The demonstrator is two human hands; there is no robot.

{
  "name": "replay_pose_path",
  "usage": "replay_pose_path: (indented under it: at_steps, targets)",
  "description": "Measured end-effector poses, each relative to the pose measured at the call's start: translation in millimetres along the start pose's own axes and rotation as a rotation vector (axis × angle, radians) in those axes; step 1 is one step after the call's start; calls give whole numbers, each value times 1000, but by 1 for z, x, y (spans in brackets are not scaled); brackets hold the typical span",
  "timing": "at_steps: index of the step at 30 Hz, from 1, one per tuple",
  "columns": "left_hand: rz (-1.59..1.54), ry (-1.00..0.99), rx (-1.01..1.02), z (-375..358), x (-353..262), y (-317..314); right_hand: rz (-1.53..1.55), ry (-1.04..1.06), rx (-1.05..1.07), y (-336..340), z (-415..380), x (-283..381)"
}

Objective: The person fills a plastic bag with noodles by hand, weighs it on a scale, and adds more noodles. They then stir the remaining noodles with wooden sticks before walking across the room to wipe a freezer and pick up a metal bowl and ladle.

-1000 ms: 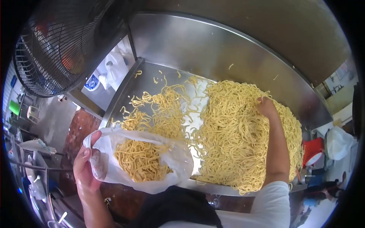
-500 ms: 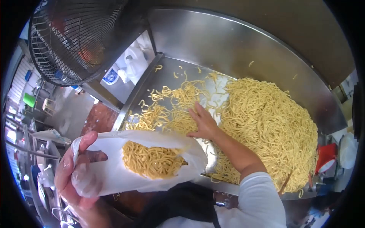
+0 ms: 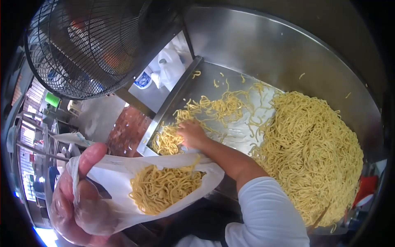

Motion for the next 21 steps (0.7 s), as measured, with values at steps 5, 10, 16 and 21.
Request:
replay_pose_path:
  at_steps: [5,10,16,21]
  targets:
    - [-507,225,-63,-4,28,34,-113,-320,-145,53,-16,-97]
    - [-253,310,-259,-8,84,76,-40,-632,-315,119,-36,-131]
    - [-357,349,-285,6,85,68,604,-678,-358,200,14,-47]
    - [-480,362,-281,10,91,76,931,-413,-453,251,46,31]
Point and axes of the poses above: each hand's wrist, its own z-axis towards the middle knuckle, its own y-axis out of the back of the hand, x = y × z, the point moved 9 cm from there along z, towards the middle knuckle, and after that the axes turned 14 degrees about -x, right-handed, at the moved point
